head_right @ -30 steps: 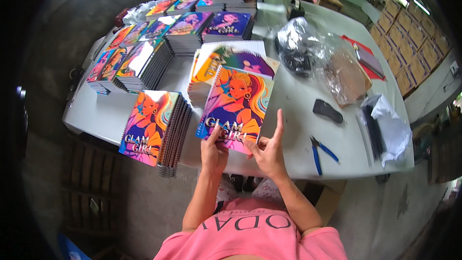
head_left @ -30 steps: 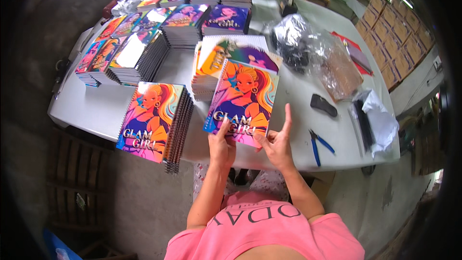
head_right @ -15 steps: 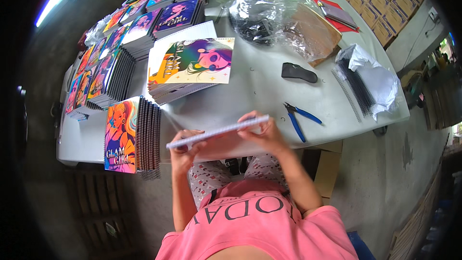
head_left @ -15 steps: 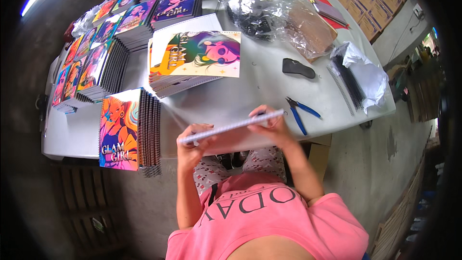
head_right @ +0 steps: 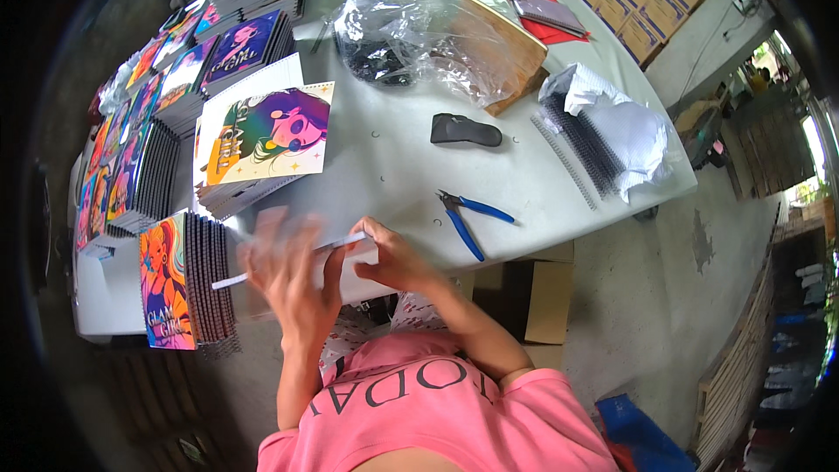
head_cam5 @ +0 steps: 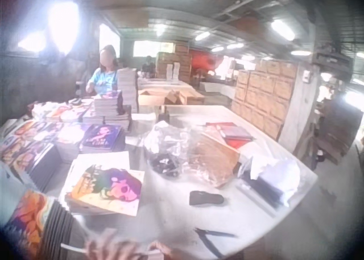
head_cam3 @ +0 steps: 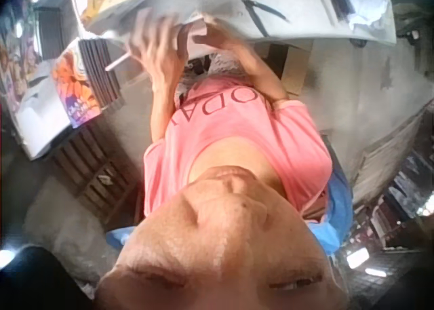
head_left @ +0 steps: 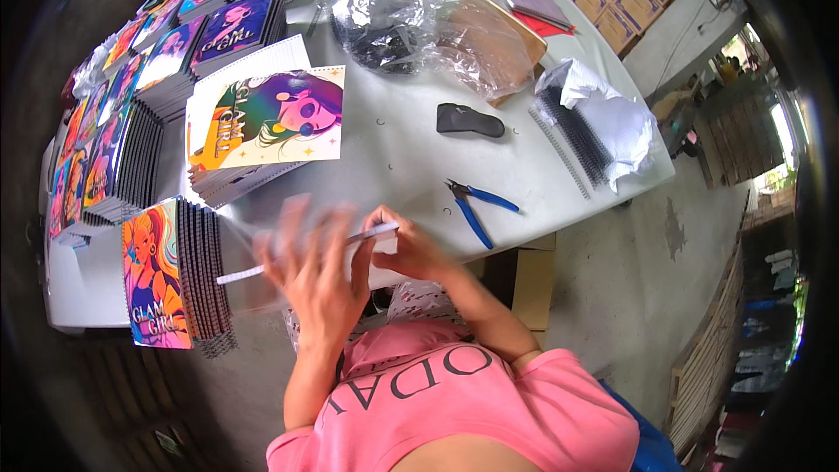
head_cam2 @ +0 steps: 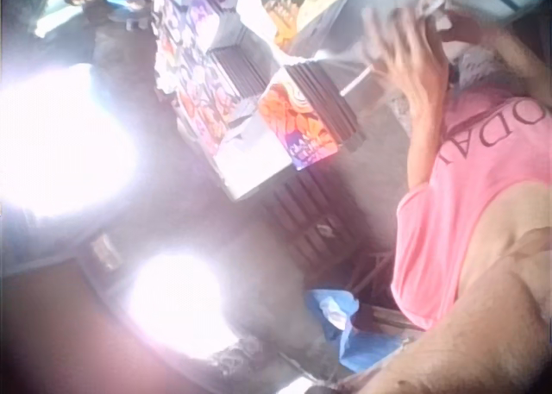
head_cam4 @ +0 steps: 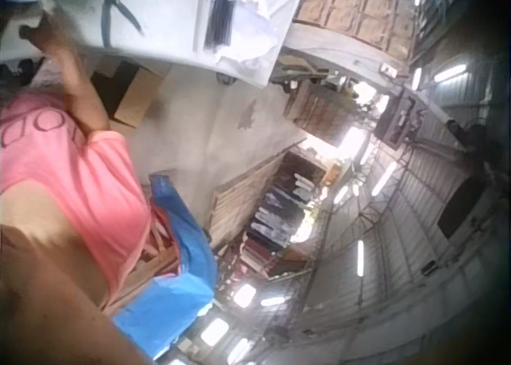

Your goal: The person manually threads a metal spiral coil through the pre-punched holes of a notebook, uses pliers to cut and bend the excess wire at the ends, and stacks the finished notebook on the table.

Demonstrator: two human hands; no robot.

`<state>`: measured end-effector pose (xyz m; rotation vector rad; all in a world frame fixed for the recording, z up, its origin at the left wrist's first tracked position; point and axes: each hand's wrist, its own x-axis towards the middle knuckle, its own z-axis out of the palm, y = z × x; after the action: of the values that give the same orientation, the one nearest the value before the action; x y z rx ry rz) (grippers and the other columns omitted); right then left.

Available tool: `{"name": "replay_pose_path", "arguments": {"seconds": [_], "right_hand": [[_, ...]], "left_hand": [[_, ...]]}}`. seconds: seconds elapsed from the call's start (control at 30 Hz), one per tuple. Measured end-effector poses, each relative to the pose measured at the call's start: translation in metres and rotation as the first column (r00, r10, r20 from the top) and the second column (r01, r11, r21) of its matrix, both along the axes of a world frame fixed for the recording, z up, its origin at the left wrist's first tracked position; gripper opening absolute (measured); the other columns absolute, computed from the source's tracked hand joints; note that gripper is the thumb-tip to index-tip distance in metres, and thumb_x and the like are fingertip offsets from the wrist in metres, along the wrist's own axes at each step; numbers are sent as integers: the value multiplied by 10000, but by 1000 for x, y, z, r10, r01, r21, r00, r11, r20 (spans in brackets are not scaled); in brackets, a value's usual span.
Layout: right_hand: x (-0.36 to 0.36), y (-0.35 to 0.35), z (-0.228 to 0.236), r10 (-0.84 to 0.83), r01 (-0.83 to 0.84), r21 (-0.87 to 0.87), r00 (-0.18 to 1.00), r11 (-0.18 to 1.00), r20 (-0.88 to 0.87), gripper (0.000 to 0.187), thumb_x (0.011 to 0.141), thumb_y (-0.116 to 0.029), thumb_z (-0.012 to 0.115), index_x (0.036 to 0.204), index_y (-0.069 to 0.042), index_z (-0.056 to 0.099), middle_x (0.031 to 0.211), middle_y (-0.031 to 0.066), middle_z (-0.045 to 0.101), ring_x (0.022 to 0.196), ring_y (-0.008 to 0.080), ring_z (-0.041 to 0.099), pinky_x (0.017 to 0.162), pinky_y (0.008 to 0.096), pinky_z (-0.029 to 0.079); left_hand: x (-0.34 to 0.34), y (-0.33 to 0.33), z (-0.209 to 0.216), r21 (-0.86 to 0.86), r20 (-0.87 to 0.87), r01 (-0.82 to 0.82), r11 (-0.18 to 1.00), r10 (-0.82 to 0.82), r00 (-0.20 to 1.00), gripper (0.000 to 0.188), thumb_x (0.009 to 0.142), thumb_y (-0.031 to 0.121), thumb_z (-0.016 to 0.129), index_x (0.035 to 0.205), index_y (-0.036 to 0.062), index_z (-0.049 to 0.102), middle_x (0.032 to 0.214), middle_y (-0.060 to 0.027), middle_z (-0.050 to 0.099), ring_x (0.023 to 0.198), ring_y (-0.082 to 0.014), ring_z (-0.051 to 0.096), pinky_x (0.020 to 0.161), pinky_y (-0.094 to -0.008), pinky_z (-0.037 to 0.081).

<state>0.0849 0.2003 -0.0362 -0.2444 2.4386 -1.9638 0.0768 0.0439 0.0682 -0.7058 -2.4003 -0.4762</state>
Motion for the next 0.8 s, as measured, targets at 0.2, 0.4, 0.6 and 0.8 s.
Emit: {"name": "replay_pose_path", "arguments": {"seconds": [0.2, 0.4, 0.6, 0.8], "right_hand": [[-14, 202, 13, -684, 780, 314, 626, 541, -375, 505, 739, -189, 740, 1173, -28, 537, 1207, 154, 537, 1094, 261, 523, 926, 398, 420], [0, 286, -16, -648, 678, 691, 648, 252, -399, 279, 832, -200, 649, 1072, -64, 607, 981, 121, 609, 848, 256, 591, 745, 358, 464], [12, 91, 96, -190, 397, 448, 879, 801, -438, 310, 868, -84, 594, 1173, -132, 625, 794, 37, 534, 689, 124, 488, 618, 264, 421], [6, 59, 100, -59, 229, 369, 906, 901, -419, 260, 767, -24, 677, 1001, -139, 692, 825, 20, 541, 705, 155, 518, 615, 285, 439]], "left_hand": [[-10, -10, -12, 18, 63, 214, 977, -214, 975, 145, 709, 172, 689, 811, 197, 589, 710, 47, 484, 837, -139, 525, 984, -468, 192], [-21, -11, -22, 7, 6, 303, 953, -303, 953, 199, 693, 236, 713, 862, 210, 611, 739, 45, 495, 928, -163, 520, 1042, -535, 82], [-11, -5, -46, 28, -125, 74, 997, -70, 990, 256, 748, 368, 683, 980, 276, 626, 828, 51, 513, 1056, -168, 482, 1044, -612, -84], [-13, 0, -42, 72, -115, 82, 994, -73, 991, 283, 743, 407, 675, 973, 252, 620, 851, 13, 503, 1085, -201, 470, 1042, -615, -103]]}}
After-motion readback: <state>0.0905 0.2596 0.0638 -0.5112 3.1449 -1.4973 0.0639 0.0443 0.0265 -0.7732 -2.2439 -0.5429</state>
